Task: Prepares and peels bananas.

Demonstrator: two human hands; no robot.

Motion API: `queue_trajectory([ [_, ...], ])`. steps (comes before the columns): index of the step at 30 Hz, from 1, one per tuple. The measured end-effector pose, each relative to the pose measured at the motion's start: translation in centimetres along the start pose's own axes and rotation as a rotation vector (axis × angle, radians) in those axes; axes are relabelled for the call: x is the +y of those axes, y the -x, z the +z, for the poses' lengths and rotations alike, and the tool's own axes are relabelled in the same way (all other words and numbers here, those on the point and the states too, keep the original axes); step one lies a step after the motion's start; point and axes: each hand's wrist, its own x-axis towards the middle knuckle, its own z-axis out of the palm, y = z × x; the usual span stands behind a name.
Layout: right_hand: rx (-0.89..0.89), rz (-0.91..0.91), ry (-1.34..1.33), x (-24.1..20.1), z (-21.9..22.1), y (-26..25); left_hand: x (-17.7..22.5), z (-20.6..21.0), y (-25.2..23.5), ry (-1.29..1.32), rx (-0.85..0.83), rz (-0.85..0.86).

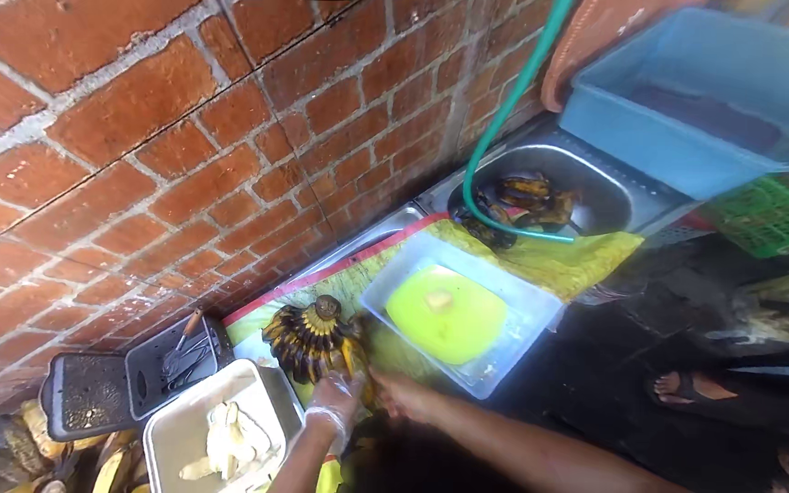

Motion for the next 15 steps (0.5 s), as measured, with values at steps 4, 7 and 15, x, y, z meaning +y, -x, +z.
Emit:
queue_trajectory([
  [4, 0.101, -0.074, 0.286, -1.1, 0.0, 0.0, 0.3, -0.2, 0.1, -0.145, -0.007, 0.005],
  [7, 0.209, -0.159, 0.490, -2.9, 0.2, 0.4, 2.4, -1.1, 1.0, -0.288, -0.035, -0.047],
  [15, 0.317, -0.271, 0.582, -3.1, 0.8, 0.5, 3.6, -0.3, 0.2, -0.349, -0.053, -0.100],
])
